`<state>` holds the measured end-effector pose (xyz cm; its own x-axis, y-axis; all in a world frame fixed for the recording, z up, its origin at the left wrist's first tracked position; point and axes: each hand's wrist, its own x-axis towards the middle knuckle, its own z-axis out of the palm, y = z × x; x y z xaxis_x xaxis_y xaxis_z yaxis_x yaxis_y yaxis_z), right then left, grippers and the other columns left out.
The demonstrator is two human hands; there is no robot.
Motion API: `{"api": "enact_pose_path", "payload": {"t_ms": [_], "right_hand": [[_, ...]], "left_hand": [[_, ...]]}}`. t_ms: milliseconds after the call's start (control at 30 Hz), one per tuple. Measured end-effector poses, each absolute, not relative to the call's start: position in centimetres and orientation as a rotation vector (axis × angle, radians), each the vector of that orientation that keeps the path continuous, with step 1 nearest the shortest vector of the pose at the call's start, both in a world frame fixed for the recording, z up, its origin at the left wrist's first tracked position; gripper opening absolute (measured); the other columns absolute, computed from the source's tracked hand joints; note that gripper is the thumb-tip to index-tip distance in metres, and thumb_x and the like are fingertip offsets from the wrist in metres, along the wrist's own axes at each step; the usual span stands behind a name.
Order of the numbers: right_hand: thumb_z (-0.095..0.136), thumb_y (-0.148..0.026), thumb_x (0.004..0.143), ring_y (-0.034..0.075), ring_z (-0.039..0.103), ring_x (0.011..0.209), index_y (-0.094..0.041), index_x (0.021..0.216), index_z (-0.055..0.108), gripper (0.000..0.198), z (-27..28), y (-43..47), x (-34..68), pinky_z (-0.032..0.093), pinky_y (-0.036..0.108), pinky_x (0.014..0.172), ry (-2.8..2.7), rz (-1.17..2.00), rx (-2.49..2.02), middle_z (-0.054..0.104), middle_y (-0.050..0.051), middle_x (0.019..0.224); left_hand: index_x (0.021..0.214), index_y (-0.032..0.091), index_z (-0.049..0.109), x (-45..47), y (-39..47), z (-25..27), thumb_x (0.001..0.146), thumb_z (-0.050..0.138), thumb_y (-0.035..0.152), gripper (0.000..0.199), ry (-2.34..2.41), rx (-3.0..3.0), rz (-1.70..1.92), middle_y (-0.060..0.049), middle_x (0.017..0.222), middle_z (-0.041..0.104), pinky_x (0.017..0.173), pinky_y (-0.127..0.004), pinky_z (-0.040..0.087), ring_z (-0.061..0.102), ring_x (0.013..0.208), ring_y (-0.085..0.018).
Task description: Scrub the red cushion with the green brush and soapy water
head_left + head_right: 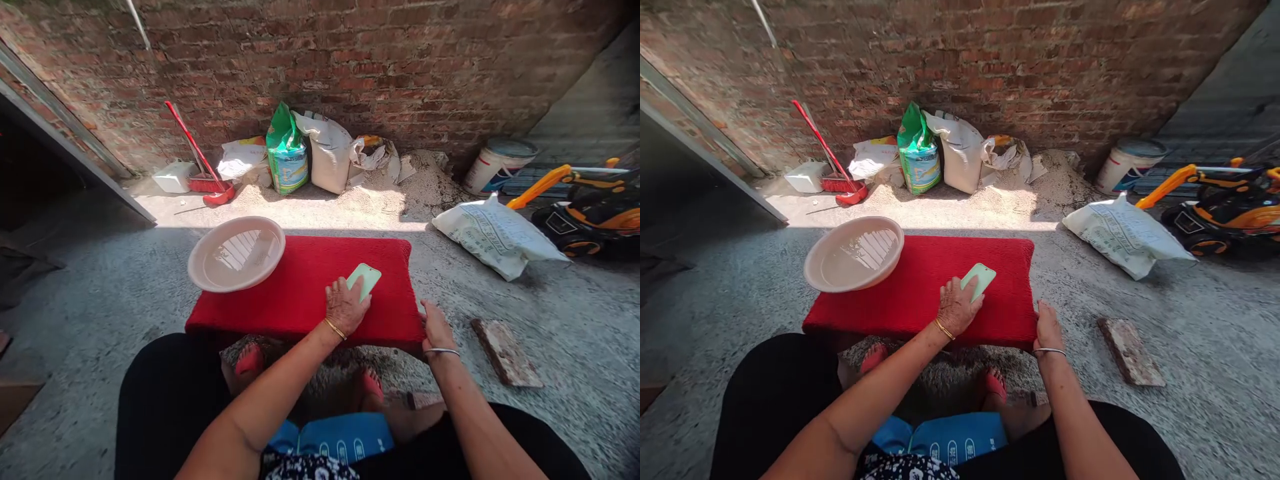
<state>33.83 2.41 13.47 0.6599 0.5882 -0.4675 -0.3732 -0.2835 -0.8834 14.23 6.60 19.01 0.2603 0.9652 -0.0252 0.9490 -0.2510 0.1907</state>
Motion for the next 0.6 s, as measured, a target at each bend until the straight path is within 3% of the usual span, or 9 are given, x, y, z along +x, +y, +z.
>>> {"api": "enact_pose_path", "payload": {"t_ms": [133, 267, 467, 600], "right_hand": [[0.059, -0.043, 0.076, 0.017, 0.062, 0.097, -0.024, 0.09, 0.062, 0.024, 14.0, 2.5, 33.2, 0.054, 0.03, 0.084, -0.154, 0.937, -1.608, 0.069, 0.0, 0.096], [0.058, -0.042, 0.077, 0.016, 0.063, 0.093, -0.025, 0.092, 0.062, 0.024, 14.2, 2.6, 33.2, 0.055, 0.03, 0.083, -0.116, 0.982, -1.568, 0.069, -0.001, 0.095], [0.058, -0.045, 0.076, 0.019, 0.065, 0.09, -0.024, 0.098, 0.062, 0.031, 13.9, 2.6, 33.5, 0.056, 0.035, 0.078, -0.066, 1.002, -1.598, 0.068, 0.0, 0.088], [0.059, -0.044, 0.073, 0.023, 0.065, 0.091, -0.023, 0.096, 0.062, 0.031, 13.1, 2.7, 33.9, 0.057, 0.036, 0.077, -0.164, 0.946, -1.616, 0.068, 0.003, 0.09]], "left_hand": [[0.143, 0.023, 0.045, 5.4, 9.9, 19.3, 0.092, 0.04, 0.05, 0.058, 2.299, 2.182, 0.087, -0.018, 0.114, 0.053, 0.086, -0.042, 0.04, 0.051, 0.104, -0.031], [0.141, 0.02, 0.048, 4.4, 9.7, 18.1, 0.093, 0.039, 0.048, 0.056, 2.388, 2.099, -0.016, -0.019, 0.112, 0.054, 0.085, -0.043, 0.04, 0.053, 0.102, -0.032], [0.144, 0.028, 0.044, 14.4, 3.9, 16.3, 0.09, 0.045, 0.049, 0.058, 1.85, 2.396, -0.004, -0.018, 0.129, 0.05, 0.098, -0.05, 0.035, 0.047, 0.114, -0.032], [0.144, 0.034, 0.043, 17.7, 1.2, 16.8, 0.088, 0.045, 0.058, 0.06, 1.417, 2.531, 0.125, -0.015, 0.128, 0.05, 0.096, -0.05, 0.038, 0.048, 0.11, -0.03]]}}
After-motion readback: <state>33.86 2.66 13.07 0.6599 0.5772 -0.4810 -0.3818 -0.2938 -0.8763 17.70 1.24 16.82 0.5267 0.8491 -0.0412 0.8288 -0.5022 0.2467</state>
